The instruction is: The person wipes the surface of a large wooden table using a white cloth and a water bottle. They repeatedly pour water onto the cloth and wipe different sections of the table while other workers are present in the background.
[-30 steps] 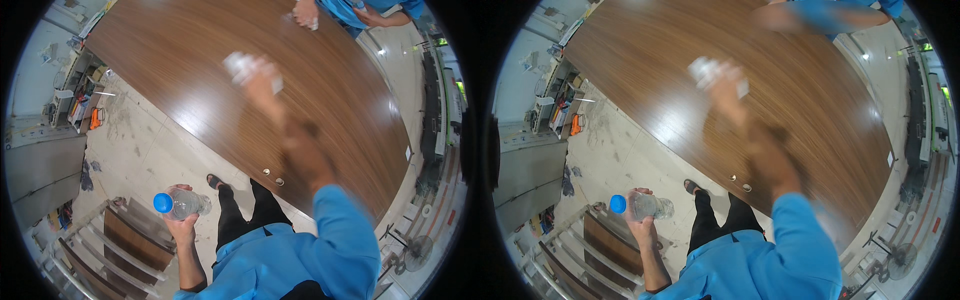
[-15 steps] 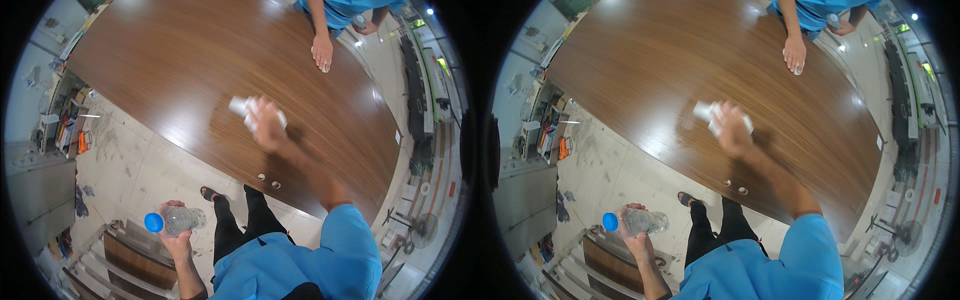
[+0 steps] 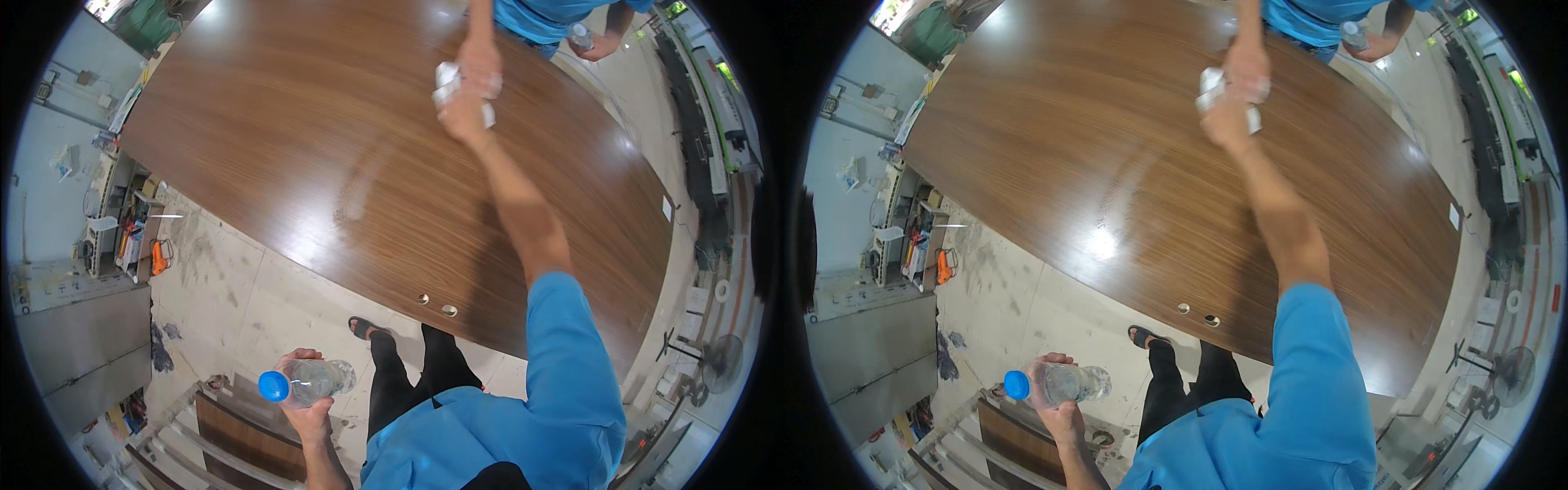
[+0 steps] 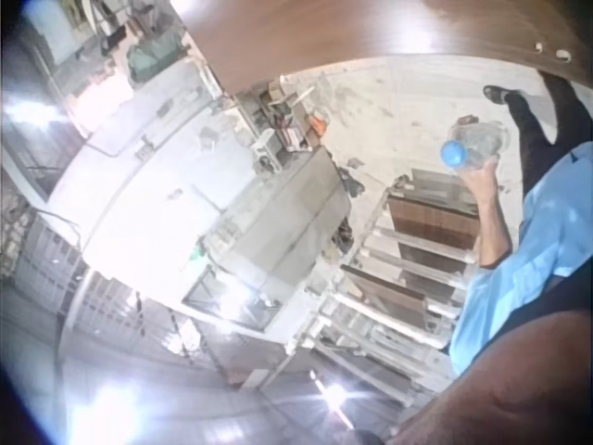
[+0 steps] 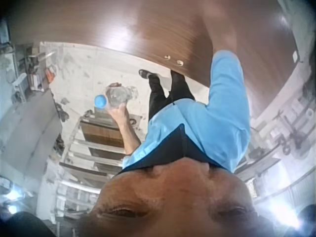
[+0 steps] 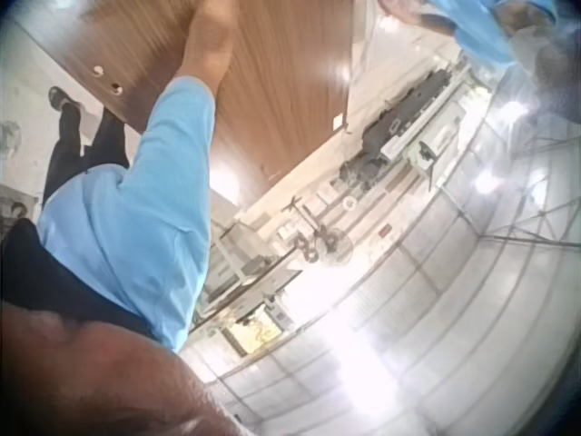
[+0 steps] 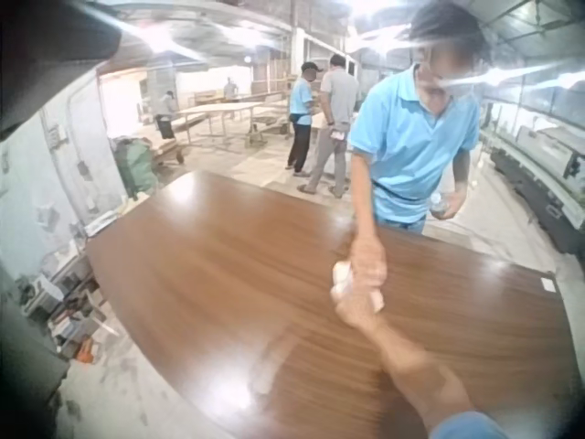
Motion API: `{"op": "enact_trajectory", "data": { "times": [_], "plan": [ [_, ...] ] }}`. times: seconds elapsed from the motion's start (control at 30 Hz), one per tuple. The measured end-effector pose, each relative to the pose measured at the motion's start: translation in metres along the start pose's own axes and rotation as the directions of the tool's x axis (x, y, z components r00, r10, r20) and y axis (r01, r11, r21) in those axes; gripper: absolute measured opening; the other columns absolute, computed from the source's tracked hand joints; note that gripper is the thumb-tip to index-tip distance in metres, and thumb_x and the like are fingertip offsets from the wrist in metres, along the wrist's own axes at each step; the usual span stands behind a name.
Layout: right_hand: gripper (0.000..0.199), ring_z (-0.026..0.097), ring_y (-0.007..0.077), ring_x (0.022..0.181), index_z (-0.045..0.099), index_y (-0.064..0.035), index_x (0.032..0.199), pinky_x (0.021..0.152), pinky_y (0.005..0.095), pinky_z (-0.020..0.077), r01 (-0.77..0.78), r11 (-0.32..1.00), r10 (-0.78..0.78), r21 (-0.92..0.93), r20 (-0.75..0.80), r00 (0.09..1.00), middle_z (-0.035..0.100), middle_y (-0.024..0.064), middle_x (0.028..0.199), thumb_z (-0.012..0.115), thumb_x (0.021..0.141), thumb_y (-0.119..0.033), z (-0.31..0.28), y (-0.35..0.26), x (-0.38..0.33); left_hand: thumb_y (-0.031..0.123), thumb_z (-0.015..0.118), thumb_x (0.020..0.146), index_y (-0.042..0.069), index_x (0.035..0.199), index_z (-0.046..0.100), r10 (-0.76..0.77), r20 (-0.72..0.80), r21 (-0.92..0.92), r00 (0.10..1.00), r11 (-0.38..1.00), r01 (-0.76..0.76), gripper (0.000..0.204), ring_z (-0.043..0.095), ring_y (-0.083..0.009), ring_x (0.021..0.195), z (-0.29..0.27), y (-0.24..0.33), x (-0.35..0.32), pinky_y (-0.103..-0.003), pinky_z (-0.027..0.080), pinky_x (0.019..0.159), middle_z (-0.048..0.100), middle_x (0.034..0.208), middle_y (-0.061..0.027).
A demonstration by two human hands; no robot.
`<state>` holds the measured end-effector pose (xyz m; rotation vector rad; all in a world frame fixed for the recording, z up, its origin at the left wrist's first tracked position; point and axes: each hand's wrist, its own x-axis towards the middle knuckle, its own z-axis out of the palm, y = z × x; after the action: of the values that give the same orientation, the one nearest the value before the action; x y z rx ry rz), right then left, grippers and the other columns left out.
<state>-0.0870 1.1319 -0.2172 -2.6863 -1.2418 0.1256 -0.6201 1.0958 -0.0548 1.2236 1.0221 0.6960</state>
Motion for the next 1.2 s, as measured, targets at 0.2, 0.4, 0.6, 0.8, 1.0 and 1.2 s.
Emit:
{"op": "enact_trajectory", "data": {
  "times": [0.2,0.4,0.6,0.8,1.0,1.2],
  "plan": [
    [0.053,0.058,0.0344,0.117,0.060,-0.0047,0.132,0.103,0.0490,0.0438,0.315,0.947,-0.279,0.068,-0.313,0.908,0.060,0.0202,0.127,0.074,0.083,-0.018,0.000,-0.036,-0.047,0.058,0.095,0.062,-0.001,0.129,0.056,0.010,0.070,0.014,0.998,1.000,-0.011,0.097,0.062,-0.0281,0.112,0.013,0.003,0.008,-0.042,0.053,0.094,0.059,0.123,-0.0144],
    [0.041,0.053,0.0313,0.119,0.070,-0.0143,0.128,0.093,0.0506,0.0460,-0.126,0.955,-0.050,-0.270,-0.561,0.827,0.062,0.0107,0.128,0.072,0.087,-0.020,0.009,0.065,-0.053,0.057,0.096,0.061,-0.001,0.130,0.056,0.000,0.085,-0.001,0.996,1.000,0.000,0.099,0.062,-0.0271,0.113,0.016,0.004,0.009,-0.042,0.053,0.093,0.060,0.123,-0.0140],
    [0.027,0.059,0.0434,0.116,0.071,-0.0081,0.114,0.093,0.0537,0.0498,-0.009,0.986,0.077,0.169,-0.403,0.912,0.065,0.0186,0.116,0.070,0.086,-0.008,0.023,0.048,0.018,0.056,0.097,0.060,-0.001,0.128,0.058,-0.045,0.120,0.062,0.992,0.997,0.038,0.097,0.063,-0.0256,0.112,0.028,0.003,0.011,-0.041,0.053,0.093,0.062,0.122,-0.0132],
    [0.021,0.065,0.0449,0.102,0.067,-0.0065,0.108,0.088,0.0531,0.0542,-0.107,0.992,0.125,0.067,-0.397,0.909,0.067,0.0232,0.108,0.068,0.087,-0.007,0.016,0.059,0.060,0.057,0.097,0.059,-0.002,0.127,0.058,-0.020,0.028,0.006,0.999,1.000,0.020,0.097,0.063,-0.0274,0.112,0.029,0.000,0.010,-0.042,0.052,0.094,0.061,0.122,-0.0141],
    [0.017,0.066,0.0446,0.106,0.066,-0.0020,0.106,0.091,0.0524,0.0535,0.030,1.000,-0.029,0.006,-0.109,0.994,0.069,0.0252,0.106,0.065,0.090,-0.006,0.003,0.071,0.063,0.059,0.096,0.060,0.000,0.127,0.058,0.001,-0.072,-0.040,0.997,0.999,-0.003,0.097,0.063,-0.0275,0.112,0.023,-0.002,0.014,-0.042,0.053,0.093,0.061,0.123,-0.0146],
    [0.019,0.067,0.0450,0.104,0.067,-0.0026,0.109,0.087,0.0528,0.0561,0.137,0.987,-0.143,-0.083,-0.066,0.988,0.069,0.0255,0.109,0.065,0.090,-0.006,0.005,0.051,0.073,0.060,0.096,0.059,0.000,0.129,0.057,0.034,-0.105,-0.047,0.994,0.998,-0.039,0.100,0.063,-0.0272,0.112,0.024,-0.004,0.013,-0.042,0.054,0.092,0.061,0.123,-0.0144]
  ]
}}
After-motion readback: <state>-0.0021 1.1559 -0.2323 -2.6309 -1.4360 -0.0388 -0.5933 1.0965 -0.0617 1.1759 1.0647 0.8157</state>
